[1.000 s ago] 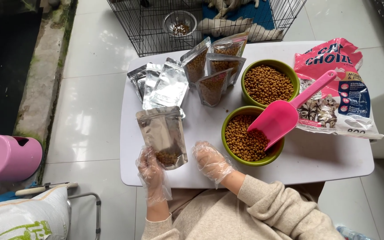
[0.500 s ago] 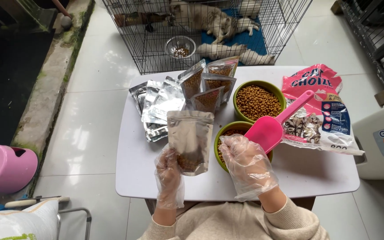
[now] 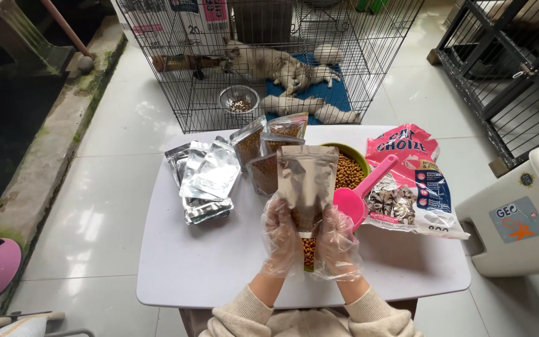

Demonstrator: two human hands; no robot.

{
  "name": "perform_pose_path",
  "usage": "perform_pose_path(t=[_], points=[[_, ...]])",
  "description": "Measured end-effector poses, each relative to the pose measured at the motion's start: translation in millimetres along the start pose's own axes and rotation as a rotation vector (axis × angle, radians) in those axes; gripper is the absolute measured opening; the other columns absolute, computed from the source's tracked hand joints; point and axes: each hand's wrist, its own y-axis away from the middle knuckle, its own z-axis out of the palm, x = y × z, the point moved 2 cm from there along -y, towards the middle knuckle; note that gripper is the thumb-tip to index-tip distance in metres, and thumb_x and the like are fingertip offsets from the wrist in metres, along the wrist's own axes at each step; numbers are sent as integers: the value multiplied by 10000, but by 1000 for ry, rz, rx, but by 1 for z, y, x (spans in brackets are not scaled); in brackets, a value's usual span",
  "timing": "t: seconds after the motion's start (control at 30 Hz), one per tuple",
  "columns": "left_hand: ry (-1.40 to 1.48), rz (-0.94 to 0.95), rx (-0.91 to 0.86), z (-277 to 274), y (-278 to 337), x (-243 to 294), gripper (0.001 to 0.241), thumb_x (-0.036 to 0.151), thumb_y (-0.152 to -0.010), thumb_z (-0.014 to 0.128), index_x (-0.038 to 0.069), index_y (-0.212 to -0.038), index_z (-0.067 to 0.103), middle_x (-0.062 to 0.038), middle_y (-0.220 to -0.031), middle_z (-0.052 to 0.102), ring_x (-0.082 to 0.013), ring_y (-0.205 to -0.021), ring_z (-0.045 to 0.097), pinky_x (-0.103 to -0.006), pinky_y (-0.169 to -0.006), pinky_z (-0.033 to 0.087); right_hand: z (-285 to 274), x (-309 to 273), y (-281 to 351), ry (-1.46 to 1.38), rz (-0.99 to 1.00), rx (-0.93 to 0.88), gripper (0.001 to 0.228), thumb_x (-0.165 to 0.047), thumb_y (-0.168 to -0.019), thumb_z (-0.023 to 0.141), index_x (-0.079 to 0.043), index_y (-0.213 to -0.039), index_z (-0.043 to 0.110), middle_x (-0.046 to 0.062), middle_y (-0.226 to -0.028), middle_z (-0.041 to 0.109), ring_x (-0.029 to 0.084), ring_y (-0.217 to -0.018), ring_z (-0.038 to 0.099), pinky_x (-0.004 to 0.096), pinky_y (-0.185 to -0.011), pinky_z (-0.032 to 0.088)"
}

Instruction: Filling silver pouches with dry pet food using a plastic scoop from a bowl

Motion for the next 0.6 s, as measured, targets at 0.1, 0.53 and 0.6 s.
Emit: perform_pose_path(t=[0.1, 0.53, 0.6], points=[[21, -75, -59, 19, 4, 5, 210, 255, -1021, 595, 93, -1141, 655, -67, -1144, 686, -249, -1034, 690, -411, -869, 620, 6, 2, -9, -847, 116, -110, 511, -180, -1083, 590, -191, -1584, 491, 123, -1598, 448, 217, -1325, 532, 430, -834, 492], [-49, -151, -150, -9, -8, -18, 355, 185, -1040, 546, 61, -1368, 600, -138, -1333, 658, -299, -1256, 627, -458, -1098, 513, -2, -18, 7, -979, 85, -158, 505, -198, -1127, 485, -211, -1618, 368, -138, -1623, 421, 129, -998, 693, 763, -1172, -58], [474, -552, -78, -30, -12, -47, 336, 263, -1015, 597, 70, -1282, 667, -110, -1285, 692, -251, -1235, 644, -411, -1117, 495, 13, 1, -11, -1355, 196, -205, 437, -100, -1024, 585, -132, -1457, 532, -31, -1442, 564, 175, -1025, 695, 533, -974, 297]])
